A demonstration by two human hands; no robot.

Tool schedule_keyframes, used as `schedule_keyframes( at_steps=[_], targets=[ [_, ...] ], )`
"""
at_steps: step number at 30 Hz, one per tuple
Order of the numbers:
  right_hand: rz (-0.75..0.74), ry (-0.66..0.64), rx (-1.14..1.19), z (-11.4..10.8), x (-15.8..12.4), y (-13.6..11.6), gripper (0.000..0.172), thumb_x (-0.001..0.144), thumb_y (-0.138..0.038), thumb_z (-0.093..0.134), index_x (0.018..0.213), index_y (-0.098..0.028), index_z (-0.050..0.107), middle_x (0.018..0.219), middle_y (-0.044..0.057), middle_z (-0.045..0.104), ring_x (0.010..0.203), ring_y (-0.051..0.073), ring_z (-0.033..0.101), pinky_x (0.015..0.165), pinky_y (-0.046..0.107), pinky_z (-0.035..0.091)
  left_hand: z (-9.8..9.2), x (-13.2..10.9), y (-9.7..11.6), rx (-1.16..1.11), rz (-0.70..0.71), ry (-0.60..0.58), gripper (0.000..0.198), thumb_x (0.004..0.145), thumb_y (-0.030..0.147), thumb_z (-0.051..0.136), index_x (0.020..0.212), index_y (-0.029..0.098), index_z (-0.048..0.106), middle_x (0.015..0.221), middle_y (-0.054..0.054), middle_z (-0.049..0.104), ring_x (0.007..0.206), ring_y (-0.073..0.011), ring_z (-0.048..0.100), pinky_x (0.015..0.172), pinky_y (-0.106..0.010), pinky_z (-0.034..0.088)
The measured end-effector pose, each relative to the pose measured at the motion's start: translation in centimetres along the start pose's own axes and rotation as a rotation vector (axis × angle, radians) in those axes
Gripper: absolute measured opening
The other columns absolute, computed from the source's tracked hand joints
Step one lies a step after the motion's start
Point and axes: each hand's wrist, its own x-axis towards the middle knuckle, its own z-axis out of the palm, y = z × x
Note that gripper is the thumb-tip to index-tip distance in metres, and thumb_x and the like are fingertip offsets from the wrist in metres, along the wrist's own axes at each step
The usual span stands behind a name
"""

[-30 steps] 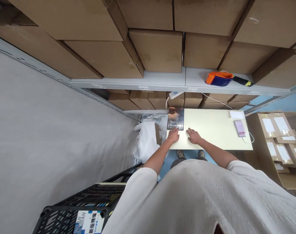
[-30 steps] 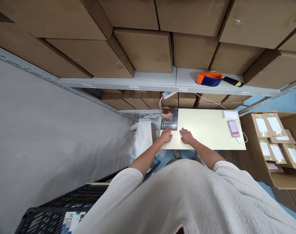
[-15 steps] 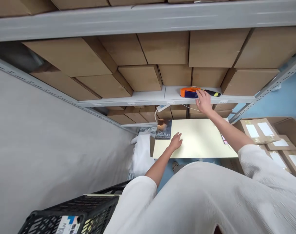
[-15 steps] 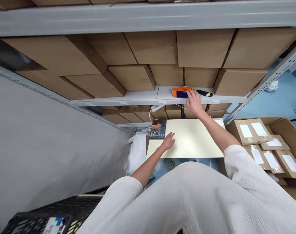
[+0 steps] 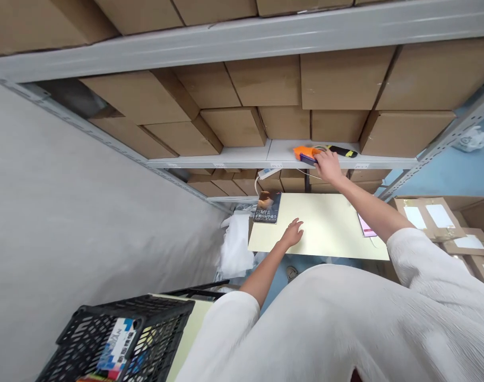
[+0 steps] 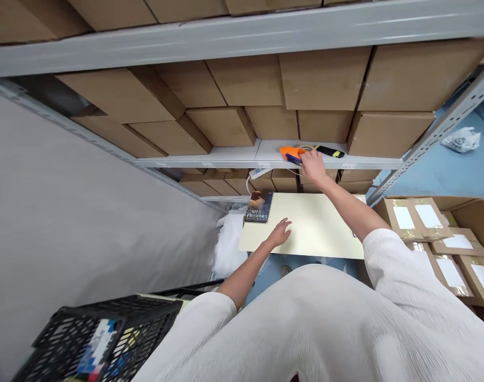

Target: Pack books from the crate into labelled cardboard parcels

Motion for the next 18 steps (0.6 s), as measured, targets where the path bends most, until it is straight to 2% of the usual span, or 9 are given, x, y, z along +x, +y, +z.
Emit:
schedule_keyframes(
  at_steps=[3,5,11,14,18],
  targets=[
    [0.073,0.007,0.050,0.3,-6.0,-1.3,0.045,0.108,-0.034,0.044,0.144,-0.013,0.062,0.141,0.025,0.067,0.129,0.044,0.049,0.104,0.054,0.036,0.8,0.8,0.3,0.004,0.013,-0.026,0.053,0.108,0.025,0.054,0.160,0.017,0.057,0.180,-0.017,0.041,0.171,-0.0253,0.033,0.140,-0.044,0.030],
    [0.152,-0.024,0.092,1.2,-10.8,-1.9,0.043,0.108,-0.035,0.045,0.141,-0.014,0.064,0.136,0.024,0.069,0.125,0.043,0.053,0.103,0.052,0.038,1.7,1.2,0.6,0.001,0.027,-0.060,0.053,0.108,0.025,0.053,0.160,0.016,0.057,0.179,-0.017,0.042,0.171,-0.0251,0.032,0.140,-0.044,0.030],
    [0.546,-0.305,0.166,6.0,-24.2,-1.8,0.036,0.105,-0.032,0.050,0.132,-0.014,0.066,0.131,0.023,0.073,0.123,0.040,0.061,0.098,0.047,0.044,5.1,1.6,1.2,-0.008,0.066,-0.175,0.052,0.106,0.022,0.054,0.157,0.013,0.059,0.179,-0.019,0.042,0.171,-0.0250,0.033,0.140,-0.041,0.028],
    [0.710,-0.424,0.158,8.1,-29.0,-1.0,0.031,0.103,-0.027,0.053,0.127,-0.015,0.067,0.129,0.020,0.074,0.124,0.037,0.062,0.098,0.044,0.045,6.5,1.6,1.0,-0.021,0.072,-0.198,0.051,0.104,0.020,0.056,0.155,0.014,0.061,0.177,-0.018,0.045,0.170,-0.0253,0.035,0.140,-0.041,0.028],
    [0.810,-0.475,0.126,10.0,-33.0,-0.1,0.030,0.103,-0.025,0.055,0.129,-0.014,0.066,0.128,0.020,0.072,0.122,0.035,0.063,0.098,0.043,0.044,7.6,1.7,0.5,-0.064,0.051,-0.188,0.049,0.102,0.023,0.063,0.150,0.017,0.065,0.175,-0.017,0.049,0.168,-0.0282,0.040,0.139,-0.044,0.032]
  ],
)
